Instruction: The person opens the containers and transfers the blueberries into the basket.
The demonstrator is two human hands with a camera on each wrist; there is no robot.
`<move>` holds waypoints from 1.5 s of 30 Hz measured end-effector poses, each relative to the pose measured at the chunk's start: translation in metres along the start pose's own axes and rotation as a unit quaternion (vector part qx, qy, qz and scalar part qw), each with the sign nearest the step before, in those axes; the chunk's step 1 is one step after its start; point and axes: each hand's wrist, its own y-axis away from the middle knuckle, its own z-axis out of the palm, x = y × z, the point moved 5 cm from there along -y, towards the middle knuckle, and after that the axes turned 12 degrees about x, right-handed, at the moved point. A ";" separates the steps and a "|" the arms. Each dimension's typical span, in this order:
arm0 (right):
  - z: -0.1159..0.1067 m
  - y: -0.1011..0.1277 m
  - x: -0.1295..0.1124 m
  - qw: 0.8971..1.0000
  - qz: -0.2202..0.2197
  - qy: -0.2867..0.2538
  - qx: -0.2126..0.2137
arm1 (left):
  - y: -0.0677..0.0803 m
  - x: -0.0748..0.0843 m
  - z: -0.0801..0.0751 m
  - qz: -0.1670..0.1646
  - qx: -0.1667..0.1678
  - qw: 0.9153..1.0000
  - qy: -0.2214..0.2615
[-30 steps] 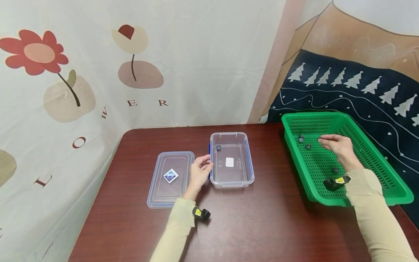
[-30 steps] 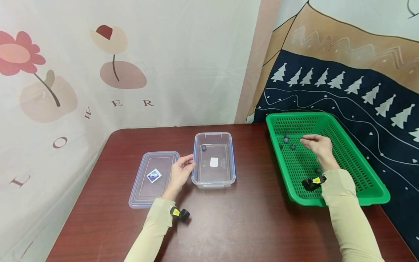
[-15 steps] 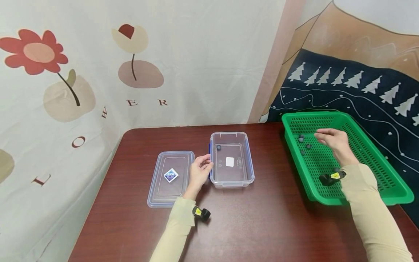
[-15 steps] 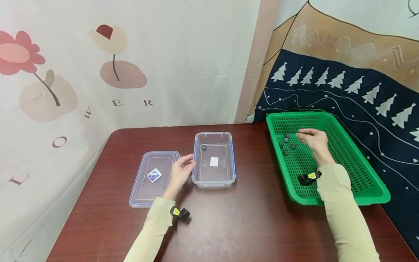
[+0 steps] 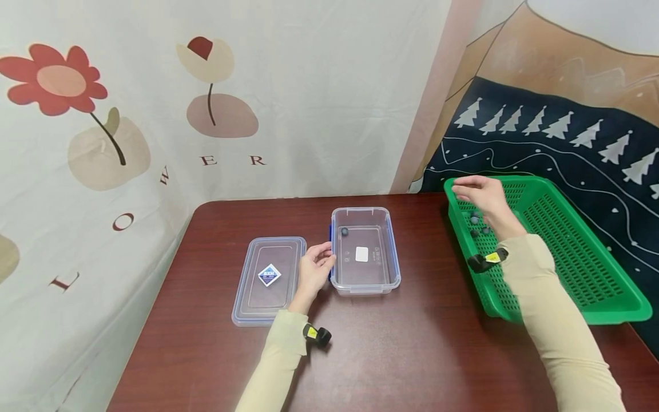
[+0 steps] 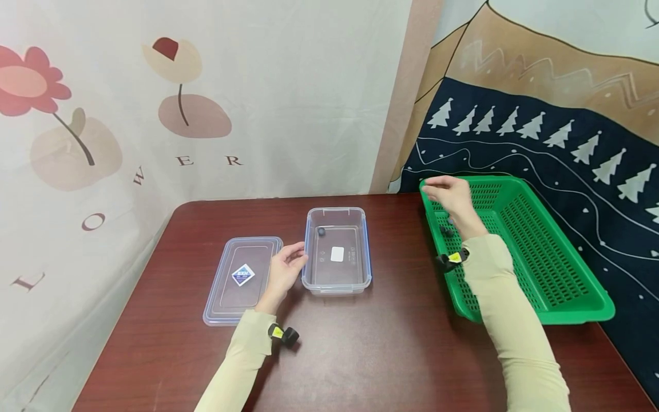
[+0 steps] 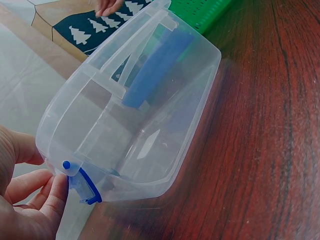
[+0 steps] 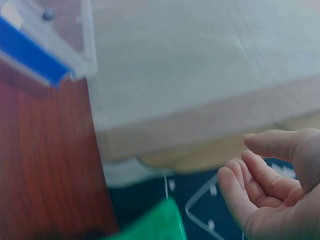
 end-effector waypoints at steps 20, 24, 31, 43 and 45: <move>0.151 0.021 0.002 0.994 0.009 0.050 -0.096 | -0.004 -0.014 0.001 0.014 0.002 1.000 0.010; 0.172 0.029 0.011 0.993 0.020 0.046 -0.103 | -0.009 -0.031 0.001 0.014 0.009 1.000 0.002; 0.199 0.035 0.025 0.992 0.021 0.062 -0.107 | -0.003 -0.012 0.000 0.010 0.002 1.000 0.008; 0.230 0.039 0.051 0.984 0.040 0.136 -0.105 | 0.002 0.004 -0.001 0.014 0.000 1.000 0.002; 0.233 0.038 0.054 0.982 0.051 0.147 -0.103 | 0.001 0.003 -0.001 0.013 -0.001 1.000 0.003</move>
